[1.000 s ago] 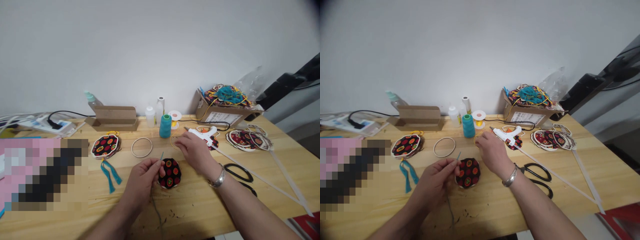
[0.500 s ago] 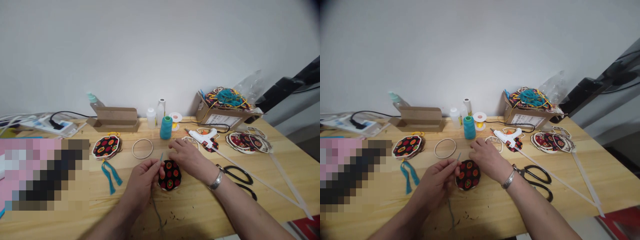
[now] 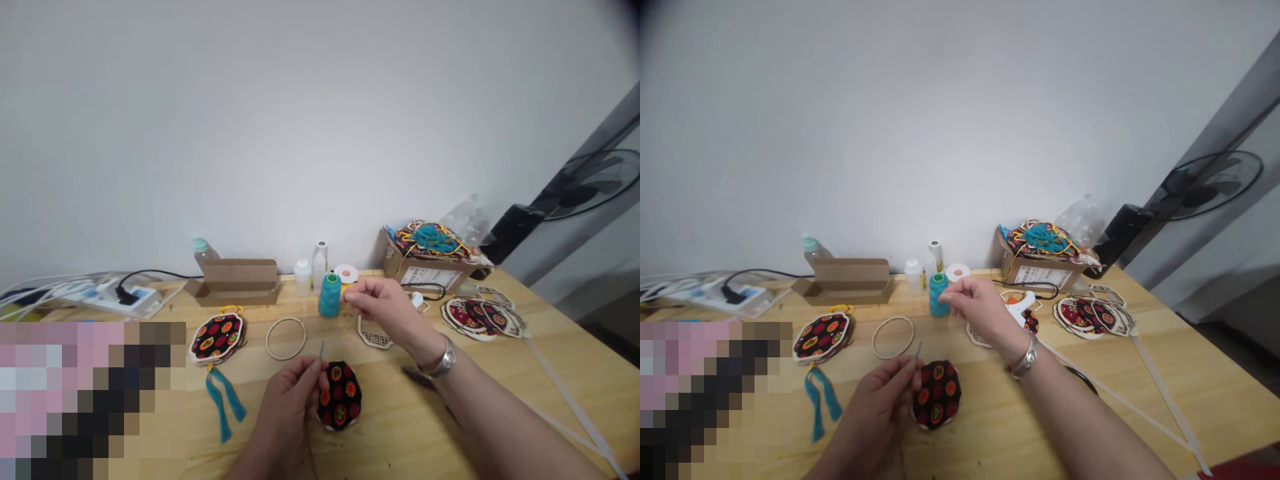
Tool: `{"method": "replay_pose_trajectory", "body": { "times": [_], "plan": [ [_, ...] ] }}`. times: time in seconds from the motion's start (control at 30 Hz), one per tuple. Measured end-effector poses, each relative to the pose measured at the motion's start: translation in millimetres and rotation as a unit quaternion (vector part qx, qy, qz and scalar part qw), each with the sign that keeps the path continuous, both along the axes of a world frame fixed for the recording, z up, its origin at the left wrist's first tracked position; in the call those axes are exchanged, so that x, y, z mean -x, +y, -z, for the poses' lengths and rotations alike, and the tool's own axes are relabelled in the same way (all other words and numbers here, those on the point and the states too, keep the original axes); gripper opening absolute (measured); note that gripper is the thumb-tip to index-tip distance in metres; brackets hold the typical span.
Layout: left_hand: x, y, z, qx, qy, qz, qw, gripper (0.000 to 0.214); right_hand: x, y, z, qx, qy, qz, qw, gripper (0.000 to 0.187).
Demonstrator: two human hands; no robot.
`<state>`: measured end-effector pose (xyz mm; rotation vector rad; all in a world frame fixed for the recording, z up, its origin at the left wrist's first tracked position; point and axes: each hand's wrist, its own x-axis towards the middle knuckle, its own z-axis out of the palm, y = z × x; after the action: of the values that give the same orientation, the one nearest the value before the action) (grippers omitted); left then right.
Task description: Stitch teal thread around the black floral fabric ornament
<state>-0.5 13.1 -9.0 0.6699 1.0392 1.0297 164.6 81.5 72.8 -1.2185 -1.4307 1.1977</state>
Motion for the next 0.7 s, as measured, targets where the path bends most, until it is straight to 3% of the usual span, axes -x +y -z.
{"method": "replay_pose_trajectory", "body": {
  "times": [0.17, 0.37, 0.5, 0.7],
  "plan": [
    [0, 0, 2.2, -0.004, -0.029, 0.006, 1.000, 0.027, 2, 30, -46.9, -0.009, 0.111, -0.042, 0.993, 0.014],
    [1, 0, 1.7, -0.017, -0.028, 0.003, 0.999, 0.027, 2, 59, -107.8, -0.061, 0.147, -0.015, 0.987, 0.013],
    [1, 0, 1.2, -0.029, -0.028, 0.000, 0.999, 0.025, -4, 60, -158.9, -0.131, 0.138, 0.002, 0.982, 0.017],
    [2, -1, 2.1, -0.039, -0.026, 0.008, 0.999, 0.024, -17, 39, -224.5, -0.209, 0.120, 0.006, 0.970, 0.016]
  ]
}}
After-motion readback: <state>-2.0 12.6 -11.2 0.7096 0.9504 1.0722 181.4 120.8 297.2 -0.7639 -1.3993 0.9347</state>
